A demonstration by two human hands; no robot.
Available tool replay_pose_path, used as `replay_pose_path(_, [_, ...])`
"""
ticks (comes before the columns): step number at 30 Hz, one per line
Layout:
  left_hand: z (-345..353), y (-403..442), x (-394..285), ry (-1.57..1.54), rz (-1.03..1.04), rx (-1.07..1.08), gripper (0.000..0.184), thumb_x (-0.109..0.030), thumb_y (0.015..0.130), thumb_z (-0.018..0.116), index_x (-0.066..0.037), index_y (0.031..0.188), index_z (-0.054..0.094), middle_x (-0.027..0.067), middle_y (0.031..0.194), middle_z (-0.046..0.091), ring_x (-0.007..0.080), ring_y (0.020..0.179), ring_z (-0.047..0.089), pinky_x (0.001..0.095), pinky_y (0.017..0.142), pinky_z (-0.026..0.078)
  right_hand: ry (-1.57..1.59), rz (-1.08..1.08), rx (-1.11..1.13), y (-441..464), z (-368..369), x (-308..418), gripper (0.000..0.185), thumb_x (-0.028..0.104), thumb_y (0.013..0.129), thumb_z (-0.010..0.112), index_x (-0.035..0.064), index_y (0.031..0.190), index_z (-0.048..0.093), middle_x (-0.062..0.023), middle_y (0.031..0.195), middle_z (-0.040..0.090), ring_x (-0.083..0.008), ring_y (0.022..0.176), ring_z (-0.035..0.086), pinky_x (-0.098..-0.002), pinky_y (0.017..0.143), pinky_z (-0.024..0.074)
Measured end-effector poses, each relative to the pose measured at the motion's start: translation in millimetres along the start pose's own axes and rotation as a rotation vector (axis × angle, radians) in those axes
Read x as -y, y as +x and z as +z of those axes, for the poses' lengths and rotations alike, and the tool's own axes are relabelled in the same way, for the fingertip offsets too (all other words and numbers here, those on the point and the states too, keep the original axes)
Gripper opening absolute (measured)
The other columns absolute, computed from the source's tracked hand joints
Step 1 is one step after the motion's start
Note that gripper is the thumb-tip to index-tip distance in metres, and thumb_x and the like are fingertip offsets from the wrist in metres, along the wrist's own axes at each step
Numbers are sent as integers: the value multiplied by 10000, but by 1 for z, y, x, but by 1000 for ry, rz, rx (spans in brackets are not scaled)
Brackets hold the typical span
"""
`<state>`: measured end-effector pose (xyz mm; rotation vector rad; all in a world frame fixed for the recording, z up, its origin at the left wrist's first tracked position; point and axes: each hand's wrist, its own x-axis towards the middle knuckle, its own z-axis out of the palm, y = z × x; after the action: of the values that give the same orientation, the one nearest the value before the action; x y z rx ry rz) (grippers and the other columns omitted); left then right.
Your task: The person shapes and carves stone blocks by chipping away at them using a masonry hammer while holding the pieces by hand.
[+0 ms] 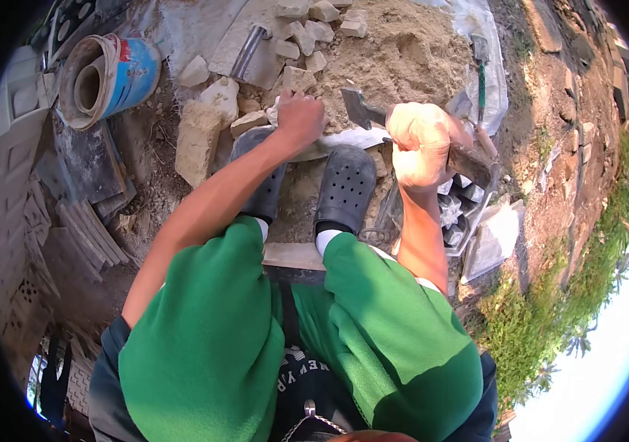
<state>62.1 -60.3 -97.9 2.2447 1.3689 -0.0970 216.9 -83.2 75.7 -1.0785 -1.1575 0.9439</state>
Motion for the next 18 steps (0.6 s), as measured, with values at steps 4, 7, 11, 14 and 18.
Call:
replay_pose_path(4, [-4, 1, -2, 39, -6, 94, 287, -348, 773, 697, -64, 766, 739, 129, 830, 708, 283, 899, 665, 454, 934, 384, -55, 35, 24, -18, 5, -34, 409, 183, 968, 462, 56, 598, 344, -17, 528, 348, -123, 460, 313, -309, 448, 238])
replay_pose_path(7, [-4, 2, 1, 26, -31, 93, 319, -385, 752, 718, -67, 759, 739, 126, 826, 700, 287, 908, 656, 469, 955, 383, -128, 60, -37, -25, 1, -64, 426, 228, 965, 477, 58, 597, 347, 2, 533, 347, -118, 463, 307, -314, 454, 231])
replay_pose_path(11, [-4, -3, 2, 2, -56, 97, 252, -349, 731, 737, -100, 766, 744, 119, 829, 698, 282, 902, 656, 464, 963, 378, 0, 28, 5, -16, -2, -40, 403, 182, 963, 471, 54, 603, 343, -14, 532, 350, -122, 449, 286, -317, 441, 234])
replay_pose_path(14, [-2, -4, 4, -26, -67, 66, 214, -329, 719, 745, -120, 765, 745, 111, 832, 695, 278, 913, 654, 468, 966, 375, 27, -18, -29, -16, 7, -10, 392, 169, 948, 471, 59, 592, 348, -22, 519, 354, -128, 443, 298, -309, 438, 239])
replay_pose_path(18, [3, -4, 5, -40, -61, 66, 214, -330, 721, 742, -122, 770, 739, 107, 813, 687, 276, 909, 654, 467, 957, 381, -274, -76, 14, -33, 10, -56, 436, 200, 965, 457, 71, 570, 329, -8, 522, 377, -113, 449, 294, -303, 451, 228])
